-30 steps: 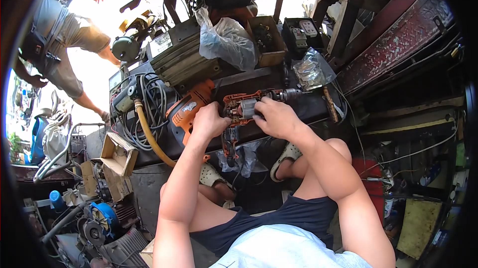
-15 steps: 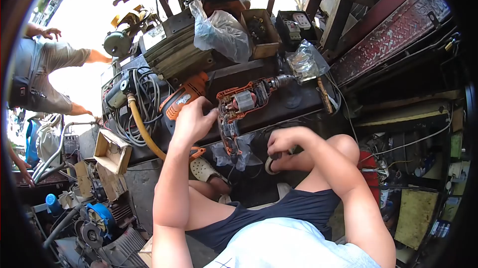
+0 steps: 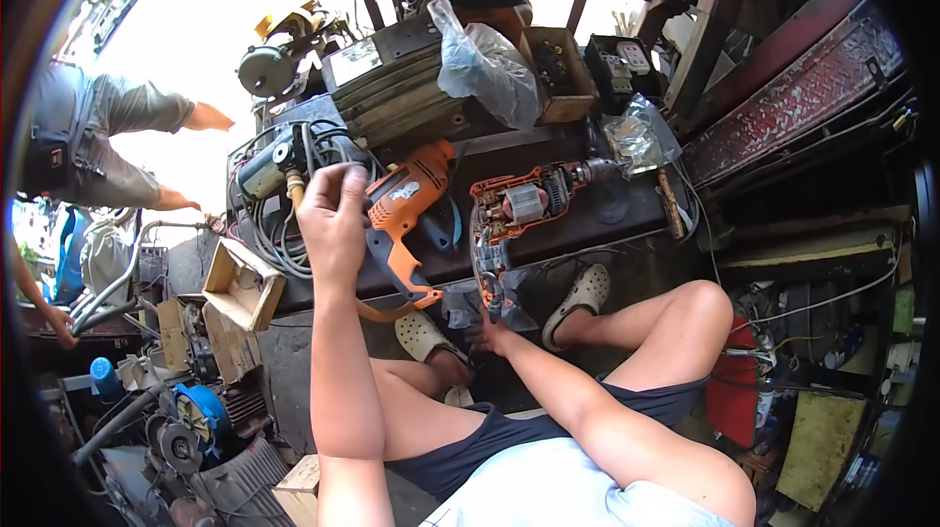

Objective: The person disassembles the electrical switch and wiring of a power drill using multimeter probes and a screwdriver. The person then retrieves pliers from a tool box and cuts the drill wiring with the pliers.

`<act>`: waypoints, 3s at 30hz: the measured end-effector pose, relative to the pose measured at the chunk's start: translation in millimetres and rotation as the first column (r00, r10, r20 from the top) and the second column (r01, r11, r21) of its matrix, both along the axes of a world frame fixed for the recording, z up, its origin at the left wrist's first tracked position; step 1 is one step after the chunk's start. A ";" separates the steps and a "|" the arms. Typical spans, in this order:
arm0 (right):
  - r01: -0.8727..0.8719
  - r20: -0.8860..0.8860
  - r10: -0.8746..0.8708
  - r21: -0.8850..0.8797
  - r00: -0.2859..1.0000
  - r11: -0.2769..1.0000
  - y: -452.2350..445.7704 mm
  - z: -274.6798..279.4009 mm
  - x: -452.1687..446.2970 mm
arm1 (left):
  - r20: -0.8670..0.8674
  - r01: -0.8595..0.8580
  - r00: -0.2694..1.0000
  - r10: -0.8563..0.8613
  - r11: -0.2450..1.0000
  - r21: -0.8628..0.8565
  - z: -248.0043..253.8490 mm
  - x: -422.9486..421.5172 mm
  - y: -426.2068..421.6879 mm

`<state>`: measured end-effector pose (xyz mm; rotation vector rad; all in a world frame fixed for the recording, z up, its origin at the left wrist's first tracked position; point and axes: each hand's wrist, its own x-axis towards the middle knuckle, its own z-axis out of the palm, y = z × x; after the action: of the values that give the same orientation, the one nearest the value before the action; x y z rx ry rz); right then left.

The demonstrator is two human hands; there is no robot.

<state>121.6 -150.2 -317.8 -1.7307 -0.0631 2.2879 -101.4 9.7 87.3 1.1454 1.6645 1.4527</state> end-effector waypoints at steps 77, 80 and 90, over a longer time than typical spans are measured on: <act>-0.456 0.745 0.647 0.639 0.164 -0.619 60.9 356.9 -282.7 | 0.284 -0.472 0.666 0.690 0.685 -0.556 -163.4 -152.9 -396.0; -0.541 0.529 0.687 0.809 0.498 -0.231 91.0 390.5 -249.3 | -0.132 -0.459 0.794 0.594 0.442 -0.771 -226.0 -139.9 -401.8; -0.593 0.573 0.342 0.803 0.744 -0.057 129.7 396.8 -101.6 | -0.020 -0.407 0.857 0.515 0.652 -0.639 -346.8 -154.1 -224.5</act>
<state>19.9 -20.5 79.1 -1.0865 -2.0661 1.4283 -255.4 -214.8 -259.5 0.2141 2.1832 1.0606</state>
